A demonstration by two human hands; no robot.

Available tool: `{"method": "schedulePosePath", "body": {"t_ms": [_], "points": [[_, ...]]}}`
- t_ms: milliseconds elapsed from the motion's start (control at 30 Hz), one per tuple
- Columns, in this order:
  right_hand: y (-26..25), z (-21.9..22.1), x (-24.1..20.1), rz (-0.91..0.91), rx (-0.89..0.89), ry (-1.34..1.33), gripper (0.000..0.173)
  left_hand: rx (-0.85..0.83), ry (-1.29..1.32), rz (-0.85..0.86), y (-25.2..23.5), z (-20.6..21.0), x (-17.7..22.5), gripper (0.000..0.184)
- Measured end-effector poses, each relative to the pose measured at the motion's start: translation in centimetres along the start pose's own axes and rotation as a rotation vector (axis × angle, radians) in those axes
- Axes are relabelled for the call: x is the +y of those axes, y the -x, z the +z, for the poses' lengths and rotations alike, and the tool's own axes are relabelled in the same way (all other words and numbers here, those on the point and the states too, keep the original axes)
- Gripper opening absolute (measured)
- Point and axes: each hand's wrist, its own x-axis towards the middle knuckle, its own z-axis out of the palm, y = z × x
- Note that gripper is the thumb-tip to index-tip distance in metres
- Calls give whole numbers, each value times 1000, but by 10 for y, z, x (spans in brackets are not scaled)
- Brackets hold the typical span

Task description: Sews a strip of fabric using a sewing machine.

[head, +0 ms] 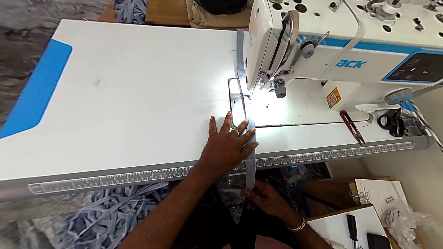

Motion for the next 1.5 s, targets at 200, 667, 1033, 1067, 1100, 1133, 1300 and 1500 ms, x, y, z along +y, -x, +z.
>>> {"method": "schedulePosePath", "body": {"t_ms": [200,667,1033,1067,1100,1133,1300,1500], "points": [[2,0,-2,22,-16,-5,27,-59,-16,-74,-7,-5,1,76],[38,-74,-93,165,12,787,30,-81,-42,-207,-78,-15,-31,67],[49,-197,-195,195,827,1342,52,-10,11,-244,-80,-14,-26,64],[57,-182,-196,100,872,1284,51,5,23,-209,-72,-13,-25,66],[65,-163,-190,14,850,1183,47,15,33,-161,-62,-13,-21,68],[69,-142,-176,-49,739,1074,38,13,45,-117,-52,-11,-15,67],[0,-42,-54,147,-165,498,57,-30,-4,-9,-2,-2,-5,64],[-44,-3,-19,-133,-158,150,25,-3,-7,-7,1,-1,-5,61]]}}
